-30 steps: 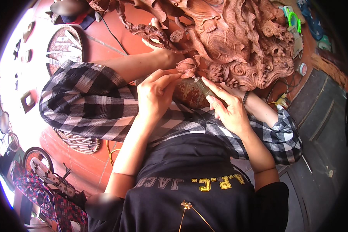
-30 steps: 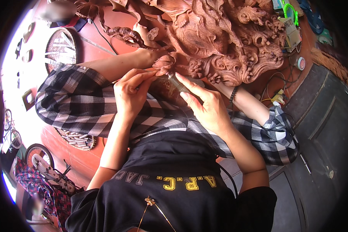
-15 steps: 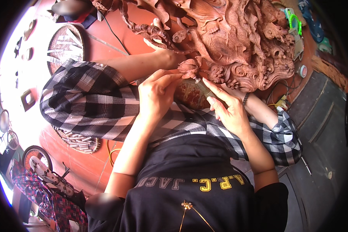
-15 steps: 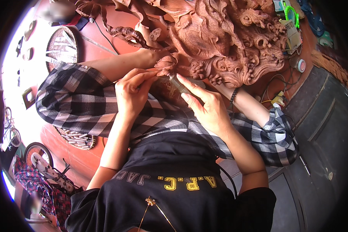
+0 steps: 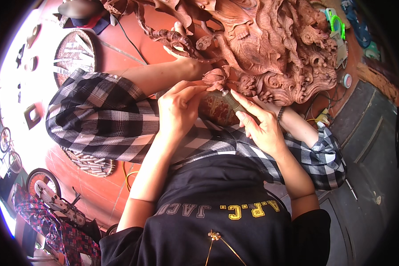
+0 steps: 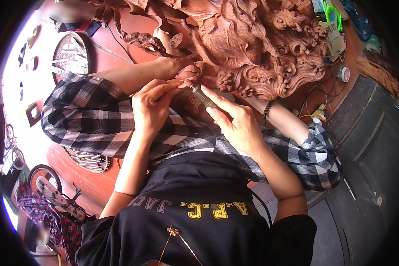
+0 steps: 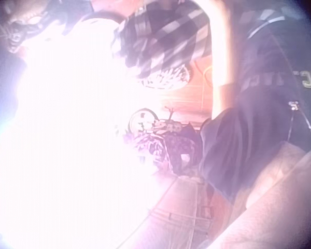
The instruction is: The person carves a large wooden sculpture using a rotary tool and hand tools. They refine details on the surface, apply glue to small components, and adjust parts of the sculpture.
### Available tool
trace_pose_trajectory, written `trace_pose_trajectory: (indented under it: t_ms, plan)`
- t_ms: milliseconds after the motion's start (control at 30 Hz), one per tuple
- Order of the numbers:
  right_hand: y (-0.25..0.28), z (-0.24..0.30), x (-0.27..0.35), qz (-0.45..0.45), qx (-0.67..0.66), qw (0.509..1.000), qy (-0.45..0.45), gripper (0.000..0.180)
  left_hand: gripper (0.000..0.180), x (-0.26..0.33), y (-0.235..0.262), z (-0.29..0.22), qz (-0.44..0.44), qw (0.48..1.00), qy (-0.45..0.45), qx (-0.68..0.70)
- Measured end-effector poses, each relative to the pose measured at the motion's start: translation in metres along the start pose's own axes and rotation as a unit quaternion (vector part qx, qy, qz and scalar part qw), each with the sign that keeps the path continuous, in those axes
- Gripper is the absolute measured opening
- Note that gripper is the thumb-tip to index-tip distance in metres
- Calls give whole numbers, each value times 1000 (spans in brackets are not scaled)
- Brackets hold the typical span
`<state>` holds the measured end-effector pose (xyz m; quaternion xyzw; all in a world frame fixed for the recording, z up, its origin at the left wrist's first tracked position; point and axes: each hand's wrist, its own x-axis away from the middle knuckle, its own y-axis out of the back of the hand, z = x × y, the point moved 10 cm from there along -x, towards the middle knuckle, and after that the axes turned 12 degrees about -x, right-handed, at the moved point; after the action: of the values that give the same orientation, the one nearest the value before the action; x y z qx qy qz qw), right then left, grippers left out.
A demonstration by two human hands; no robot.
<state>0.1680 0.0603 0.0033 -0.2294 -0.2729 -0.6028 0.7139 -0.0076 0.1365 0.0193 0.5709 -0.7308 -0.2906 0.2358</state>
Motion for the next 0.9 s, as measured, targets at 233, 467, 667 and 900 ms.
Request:
trace_pose_trajectory:
  t_ms: [233, 467, 667, 900]
  plan:
    - [12, 12, 1, -47, -59, 995, 70, 45, 8, 0, 0, 1, 6, 1000, 11, -8]
    - [-8, 16, 1, -8, 12, 993, 119, 44, 9, -1, -1, 1, 10, 1000, 8, -11]
    - [-6, 10, 0, -5, 11, 998, 67, 45, 11, 0, -1, 4, 11, 1000, 17, -13]
    - [-6, 7, -1, -9, 1, 997, 80, 46, 14, -1, 1, 0, -5, 999, -5, -35]
